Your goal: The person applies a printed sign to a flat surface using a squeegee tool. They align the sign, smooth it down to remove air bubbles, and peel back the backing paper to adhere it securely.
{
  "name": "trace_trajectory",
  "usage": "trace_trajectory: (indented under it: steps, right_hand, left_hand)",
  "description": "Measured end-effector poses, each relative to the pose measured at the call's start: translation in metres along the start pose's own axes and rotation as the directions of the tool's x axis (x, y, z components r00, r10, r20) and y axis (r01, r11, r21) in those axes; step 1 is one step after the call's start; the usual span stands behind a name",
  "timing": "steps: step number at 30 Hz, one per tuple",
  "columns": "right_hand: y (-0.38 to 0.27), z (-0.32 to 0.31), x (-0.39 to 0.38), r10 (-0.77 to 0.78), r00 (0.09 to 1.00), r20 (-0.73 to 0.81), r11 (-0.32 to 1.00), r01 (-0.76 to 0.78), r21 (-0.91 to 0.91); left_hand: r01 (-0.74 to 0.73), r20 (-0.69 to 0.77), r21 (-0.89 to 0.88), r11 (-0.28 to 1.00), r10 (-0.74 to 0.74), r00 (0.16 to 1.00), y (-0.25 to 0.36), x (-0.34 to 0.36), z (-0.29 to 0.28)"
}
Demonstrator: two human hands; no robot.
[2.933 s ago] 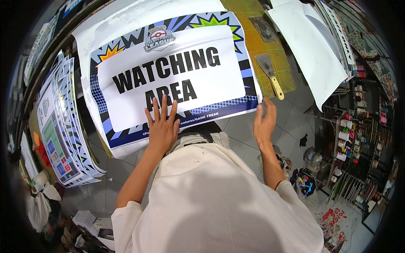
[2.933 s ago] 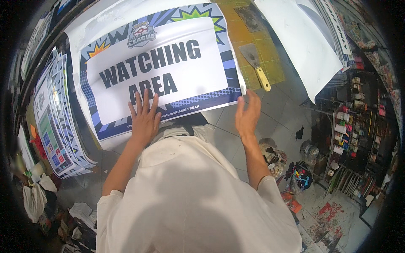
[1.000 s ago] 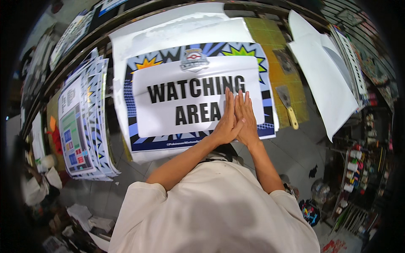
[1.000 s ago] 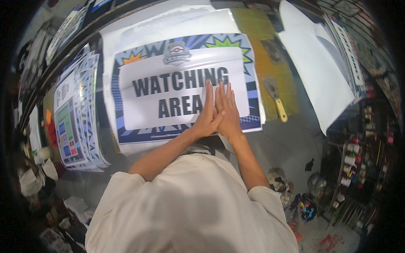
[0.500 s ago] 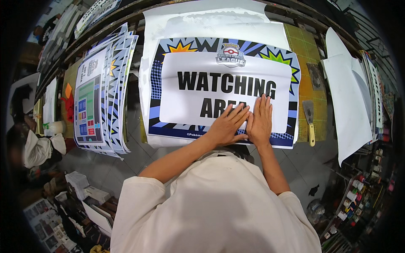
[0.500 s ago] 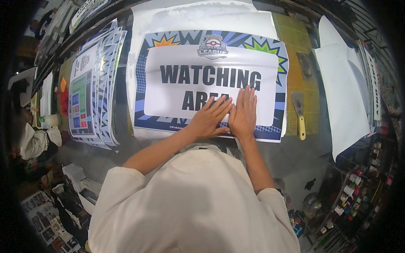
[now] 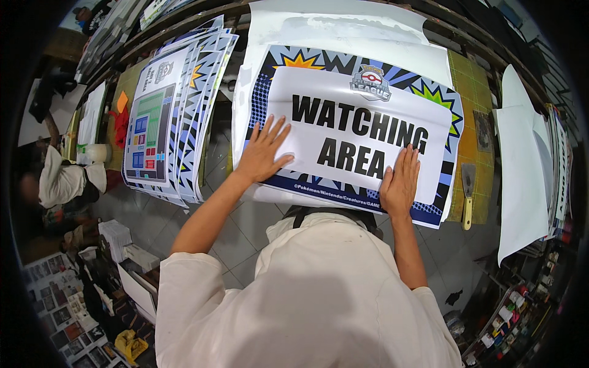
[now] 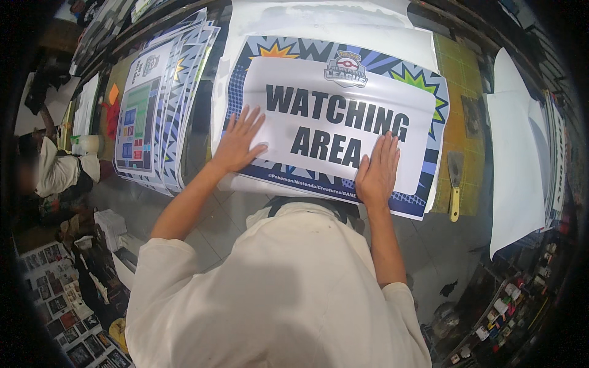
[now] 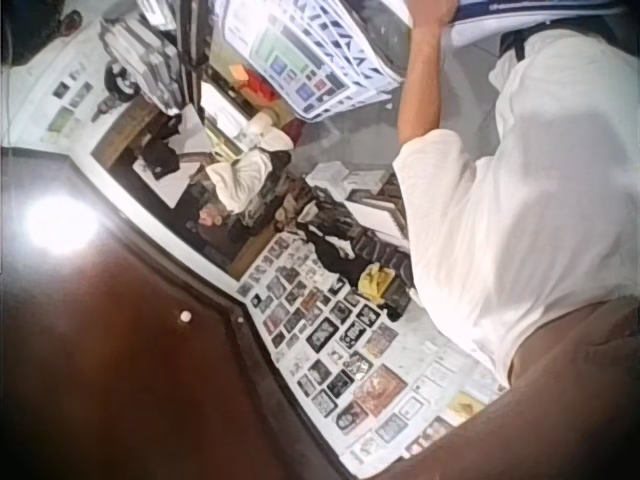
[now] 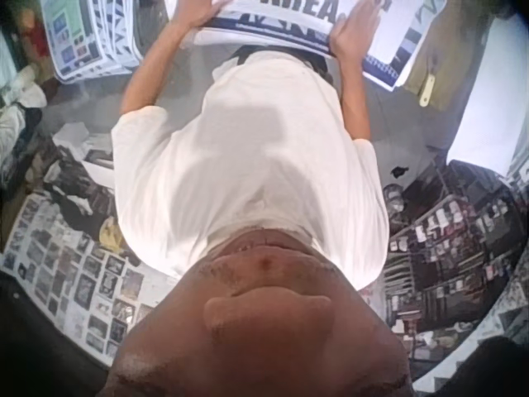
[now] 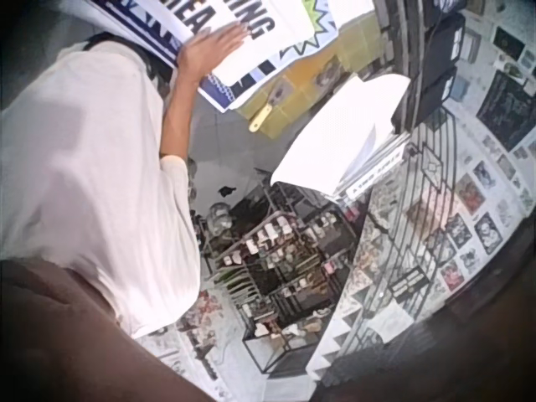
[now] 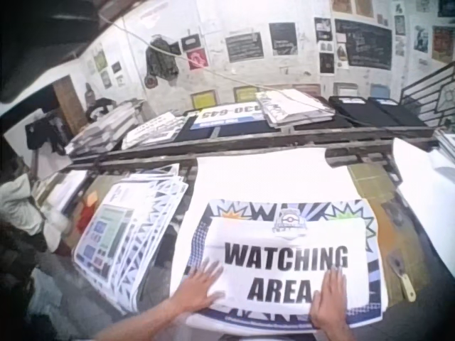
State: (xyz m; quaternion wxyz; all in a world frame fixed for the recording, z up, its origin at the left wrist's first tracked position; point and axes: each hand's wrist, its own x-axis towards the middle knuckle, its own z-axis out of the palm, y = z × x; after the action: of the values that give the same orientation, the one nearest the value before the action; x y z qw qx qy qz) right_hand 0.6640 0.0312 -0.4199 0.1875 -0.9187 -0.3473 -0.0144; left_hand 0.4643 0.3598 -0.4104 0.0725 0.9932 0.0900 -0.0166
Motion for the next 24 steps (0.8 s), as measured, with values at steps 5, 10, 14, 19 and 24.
trace_trajectory:
  steps: [5, 10, 14, 19, 24]
  right_hand:
    - [0.0, -0.001, 0.0, -0.003, 1.0, 0.0, 1.0, 0.003, 0.001]
    - [-0.001, -0.001, 0.0, -0.027, 1.0, -0.012, 1.0, 0.027, 0.011]
    - [-0.007, -0.001, 0.003, -0.018, 0.999, 0.028, 0.992, 0.021, -0.127]
    - [-0.062, 0.013, 0.031, -0.37, 0.924, 0.094, 0.927, 0.36, 0.107]
    - [-0.034, 0.008, 0.028, -0.235, 0.962, 0.14, 0.972, 0.229, 0.054]
  left_hand:
    - [0.113, -0.022, 0.026, 0.993, -0.113, 0.993, -0.021, -0.012, -0.002]
    - [0.355, -0.069, 0.14, 0.924, -0.348, 0.935, -0.026, -0.013, 0.005]
    - [0.181, -0.143, -0.036, 0.983, -0.184, 0.972, 0.033, 0.015, -0.001]
    - [-0.15, -0.176, -0.114, 0.982, 0.129, 0.976, 0.118, 0.057, 0.023]
    - [-0.104, -0.194, -0.133, 0.986, 0.077, 0.978, 0.122, 0.06, 0.028]
